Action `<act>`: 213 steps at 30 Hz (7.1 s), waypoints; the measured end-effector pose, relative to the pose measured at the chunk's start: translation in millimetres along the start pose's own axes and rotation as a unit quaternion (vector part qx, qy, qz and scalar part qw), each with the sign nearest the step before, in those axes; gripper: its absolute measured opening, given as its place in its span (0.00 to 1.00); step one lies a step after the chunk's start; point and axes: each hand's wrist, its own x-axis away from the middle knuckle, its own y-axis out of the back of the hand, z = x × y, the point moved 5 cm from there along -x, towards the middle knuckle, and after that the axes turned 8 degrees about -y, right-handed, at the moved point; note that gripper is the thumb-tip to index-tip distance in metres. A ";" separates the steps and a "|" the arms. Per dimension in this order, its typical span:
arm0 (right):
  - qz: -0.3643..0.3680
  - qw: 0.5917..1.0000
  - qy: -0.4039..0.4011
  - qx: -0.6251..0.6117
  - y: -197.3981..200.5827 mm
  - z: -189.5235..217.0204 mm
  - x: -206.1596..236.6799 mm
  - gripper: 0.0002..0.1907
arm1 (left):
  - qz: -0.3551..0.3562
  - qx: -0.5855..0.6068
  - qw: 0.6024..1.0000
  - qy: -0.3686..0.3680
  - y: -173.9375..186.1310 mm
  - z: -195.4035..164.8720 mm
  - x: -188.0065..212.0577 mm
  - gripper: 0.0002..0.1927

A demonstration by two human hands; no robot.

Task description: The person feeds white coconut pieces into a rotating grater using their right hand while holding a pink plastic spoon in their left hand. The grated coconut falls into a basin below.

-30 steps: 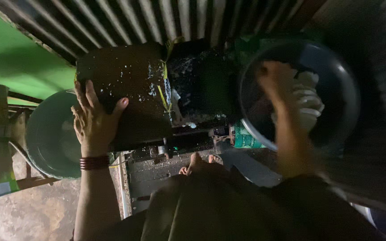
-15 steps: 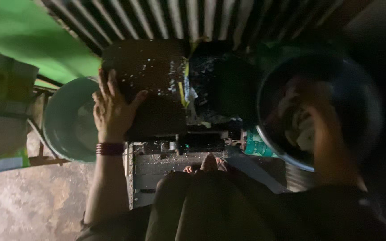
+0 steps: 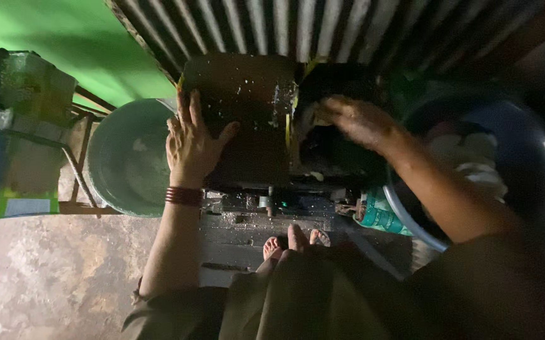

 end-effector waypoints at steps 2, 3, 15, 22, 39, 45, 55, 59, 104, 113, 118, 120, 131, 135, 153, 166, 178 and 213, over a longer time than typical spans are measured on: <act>-0.034 0.962 0.219 0.162 0.1 21.5 7.0 0.17 | 0.000 -0.008 1.000 -0.002 0.2 0.0 -0.5 0.54; -0.048 0.916 0.321 0.237 -1.8 25.9 13.3 0.16 | 0.004 -0.009 1.000 -0.002 0.4 0.0 -0.7 0.54; -0.099 0.883 0.263 0.376 -28.9 -3.8 -38.0 0.13 | -0.014 0.005 1.000 -0.012 4.8 -2.3 -0.7 0.54; -0.103 0.887 0.238 0.381 -28.5 3.4 -38.2 0.15 | -0.007 -0.004 1.000 -0.004 0.2 0.4 -1.6 0.55; -0.147 0.875 0.285 0.362 -53.2 8.9 -48.9 0.09 | -0.009 -0.013 1.000 -0.016 1.4 -0.5 -4.3 0.55; -0.095 0.888 0.215 0.394 -63.5 6.1 -53.7 0.11 | -0.008 -0.001 1.000 -0.007 3.0 -1.5 -3.9 0.55; -0.122 0.885 0.222 0.390 -61.0 -8.8 -45.6 0.11 | -0.004 -0.004 1.000 -0.021 4.3 -1.9 -2.9 0.55; -0.047 0.892 0.194 0.406 -59.4 -11.8 -48.1 0.11 | 0.013 0.014 1.000 0.000 2.8 0.0 -0.7 0.53; 0.030 0.949 0.150 0.276 -89.1 -22.0 -57.2 0.14 | 0.001 0.019 1.000 0.001 5.1 -2.2 -3.2 0.55; 0.066 0.938 0.144 0.309 -103.6 -13.4 -57.3 0.15 | 0.001 0.021 1.000 0.007 6.9 -3.5 -4.1 0.54; -0.056 0.931 0.241 0.270 -89.4 -3.1 -35.1 0.17 | 0.005 0.019 1.000 0.004 5.7 -2.5 -1.7 0.54; -0.152 0.885 0.357 0.256 -77.0 5.1 -21.2 0.24 | 0.012 0.015 1.000 0.003 4.5 -1.5 -1.9 0.54; 0.079 0.973 0.207 0.062 -81.2 -24.7 -61.3 0.16 | -0.017 -0.002 1.000 -0.002 3.3 -1.4 -1.1 0.54; 0.034 0.914 0.289 0.284 -93.6 -19.1 -62.2 0.15 | -0.005 0.003 1.000 -0.009 2.6 -0.6 -2.0 0.54; 0.026 0.914 0.297 0.276 -111.2 -3.3 -56.3 0.13 | -0.015 -0.001 1.000 -0.015 4.2 -2.1 -1.6 0.54; -0.404 0.902 0.128 -0.084 34.4 -90.5 77.4 0.07 | 0.021 0.006 1.000 -0.013 8.5 1.3 14.8 0.55; -0.161 0.959 -0.232 0.025 66.6 -261.0 46.0 0.07 | 0.035 0.013 0.999 0.012 10.3 -2.4 9.8 0.52; -0.095 0.956 0.172 0.220 -41.7 9.2 -60.9 0.14 | -0.035 0.004 0.999 -0.019 1.7 -2.9 -4.1 0.54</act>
